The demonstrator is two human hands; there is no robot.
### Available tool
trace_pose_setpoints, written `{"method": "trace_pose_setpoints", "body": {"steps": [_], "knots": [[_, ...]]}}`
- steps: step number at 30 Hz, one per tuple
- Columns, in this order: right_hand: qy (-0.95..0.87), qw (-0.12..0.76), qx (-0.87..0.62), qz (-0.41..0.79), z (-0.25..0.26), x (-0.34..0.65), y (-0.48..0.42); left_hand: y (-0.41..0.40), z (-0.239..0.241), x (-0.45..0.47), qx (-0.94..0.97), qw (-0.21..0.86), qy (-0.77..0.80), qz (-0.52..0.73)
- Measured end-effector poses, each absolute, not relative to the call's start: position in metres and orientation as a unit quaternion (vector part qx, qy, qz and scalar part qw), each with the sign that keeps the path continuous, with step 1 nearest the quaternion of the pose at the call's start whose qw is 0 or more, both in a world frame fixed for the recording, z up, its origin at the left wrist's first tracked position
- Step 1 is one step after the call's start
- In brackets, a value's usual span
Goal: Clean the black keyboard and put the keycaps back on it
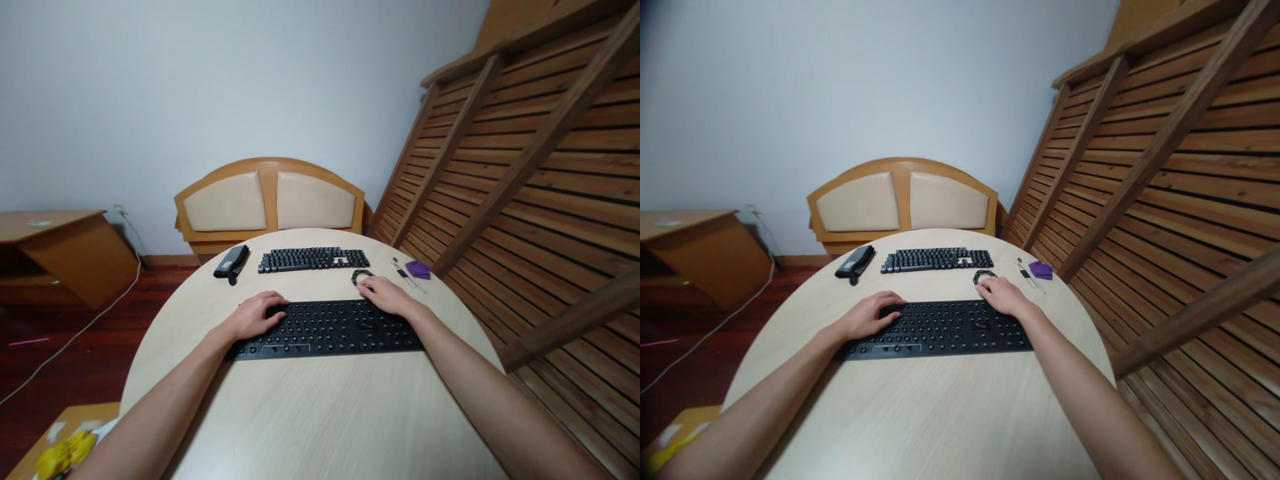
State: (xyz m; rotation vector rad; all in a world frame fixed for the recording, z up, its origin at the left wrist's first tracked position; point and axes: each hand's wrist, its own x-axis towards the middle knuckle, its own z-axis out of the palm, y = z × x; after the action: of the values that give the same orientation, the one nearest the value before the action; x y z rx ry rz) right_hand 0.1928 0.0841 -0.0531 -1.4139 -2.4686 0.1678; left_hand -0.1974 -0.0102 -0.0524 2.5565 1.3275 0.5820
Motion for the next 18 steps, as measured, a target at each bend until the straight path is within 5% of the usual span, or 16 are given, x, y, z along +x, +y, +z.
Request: {"method": "trace_pose_setpoints", "body": {"steps": [18], "knots": [[-0.819, 0.184, -0.544, -0.003, -0.063, 0.191, 0.05, 0.004, -0.053, -0.185, 0.838, 0.074, 0.495, 0.219]]}}
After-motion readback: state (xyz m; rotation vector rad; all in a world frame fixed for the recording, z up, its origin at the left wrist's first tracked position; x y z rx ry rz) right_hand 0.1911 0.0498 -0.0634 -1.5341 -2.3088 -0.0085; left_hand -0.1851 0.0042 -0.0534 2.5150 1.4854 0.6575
